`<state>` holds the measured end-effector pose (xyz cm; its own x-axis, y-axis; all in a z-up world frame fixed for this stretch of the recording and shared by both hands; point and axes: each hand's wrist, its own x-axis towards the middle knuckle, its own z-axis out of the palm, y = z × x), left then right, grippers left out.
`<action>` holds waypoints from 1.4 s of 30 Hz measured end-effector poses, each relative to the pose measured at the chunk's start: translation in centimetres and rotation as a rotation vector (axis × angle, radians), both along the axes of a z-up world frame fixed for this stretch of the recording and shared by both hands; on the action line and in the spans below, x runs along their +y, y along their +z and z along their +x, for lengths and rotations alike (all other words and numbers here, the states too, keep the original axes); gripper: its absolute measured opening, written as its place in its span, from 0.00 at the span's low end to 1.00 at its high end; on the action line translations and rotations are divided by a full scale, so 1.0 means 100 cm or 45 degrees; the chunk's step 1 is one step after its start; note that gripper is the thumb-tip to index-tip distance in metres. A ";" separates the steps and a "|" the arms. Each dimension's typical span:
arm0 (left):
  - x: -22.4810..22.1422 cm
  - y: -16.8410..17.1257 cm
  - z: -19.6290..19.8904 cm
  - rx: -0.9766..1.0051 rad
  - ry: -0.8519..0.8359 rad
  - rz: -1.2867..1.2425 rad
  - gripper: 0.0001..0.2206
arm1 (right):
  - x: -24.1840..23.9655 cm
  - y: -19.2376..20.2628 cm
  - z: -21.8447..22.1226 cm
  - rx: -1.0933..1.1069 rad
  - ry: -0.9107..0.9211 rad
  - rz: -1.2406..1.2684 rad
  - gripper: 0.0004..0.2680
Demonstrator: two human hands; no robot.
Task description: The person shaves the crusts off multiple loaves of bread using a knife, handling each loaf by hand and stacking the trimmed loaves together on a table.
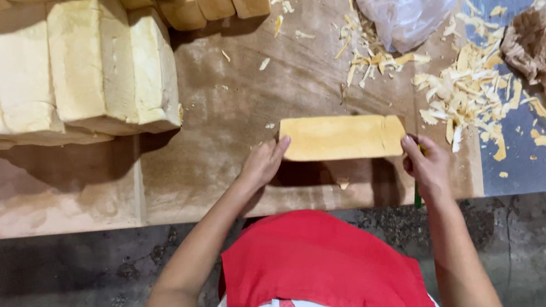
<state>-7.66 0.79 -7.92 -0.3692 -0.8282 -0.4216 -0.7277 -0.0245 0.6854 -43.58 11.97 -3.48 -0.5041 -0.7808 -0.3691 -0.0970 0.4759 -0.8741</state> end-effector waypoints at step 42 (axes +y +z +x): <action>-0.042 -0.011 0.064 -0.052 -0.176 -0.695 0.07 | 0.228 -0.066 -0.065 0.626 0.030 0.252 0.13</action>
